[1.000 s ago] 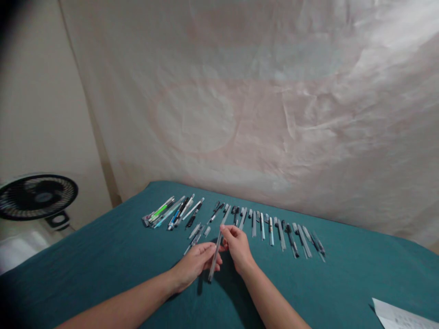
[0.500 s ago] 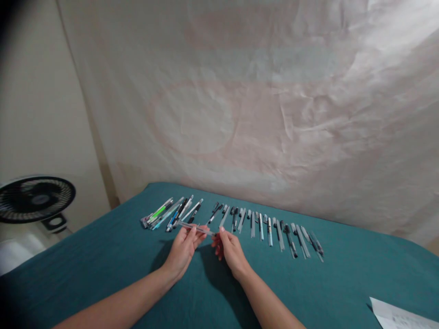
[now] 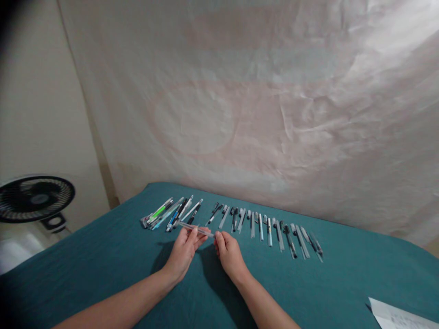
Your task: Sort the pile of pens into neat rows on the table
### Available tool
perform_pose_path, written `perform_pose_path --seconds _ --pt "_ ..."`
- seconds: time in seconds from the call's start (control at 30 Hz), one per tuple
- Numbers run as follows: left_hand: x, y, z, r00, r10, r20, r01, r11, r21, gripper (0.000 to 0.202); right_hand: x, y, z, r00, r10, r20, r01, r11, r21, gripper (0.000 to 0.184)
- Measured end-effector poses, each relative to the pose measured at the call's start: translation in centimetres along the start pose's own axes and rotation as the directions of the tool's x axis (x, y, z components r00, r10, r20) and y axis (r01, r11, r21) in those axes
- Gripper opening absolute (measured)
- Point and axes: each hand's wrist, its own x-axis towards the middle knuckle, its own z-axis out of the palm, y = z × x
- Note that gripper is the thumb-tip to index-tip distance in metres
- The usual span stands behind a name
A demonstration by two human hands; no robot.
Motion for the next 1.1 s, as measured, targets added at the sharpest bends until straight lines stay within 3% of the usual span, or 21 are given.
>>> perform_pose_path --seconds 0.13,0.23,0.5,0.63,0.83,1.1 --pt "0.16 -0.05 -0.05 1.0 0.0 -0.002 0.0 1.0 -0.009 0.022 -0.16 0.06 0.03 0.996 -0.086 -0.034 0.083 0.992 -0.095 0.037" --pt "0.31 -0.16 -0.18 1.0 0.008 -0.025 -0.009 1.0 -0.007 0.021 -0.32 -0.09 0.14 0.994 -0.1 -0.032 0.098 0.993 -0.058 0.028" --pt "0.23 -0.11 -0.21 1.0 0.006 -0.017 -0.006 1.0 0.001 0.023 -0.11 0.14 0.18 1.0 -0.008 -0.004 0.008 1.0 0.024 0.042" --pt "0.26 -0.15 -0.27 1.0 0.015 -0.022 -0.015 1.0 0.006 0.023 -0.14 0.15 0.07 0.999 -0.046 -0.018 0.047 0.998 0.035 0.033" --pt "0.48 -0.59 -0.49 0.999 0.022 -0.023 -0.022 1.0 0.017 0.023 0.01 0.34 0.03 0.999 0.022 0.024 -0.024 0.996 0.081 0.043" --pt "0.65 -0.74 -0.66 0.999 0.024 -0.033 -0.023 1.0 0.018 0.022 0.09 0.22 -0.15 0.999 0.014 0.038 -0.017 0.996 0.088 0.035"
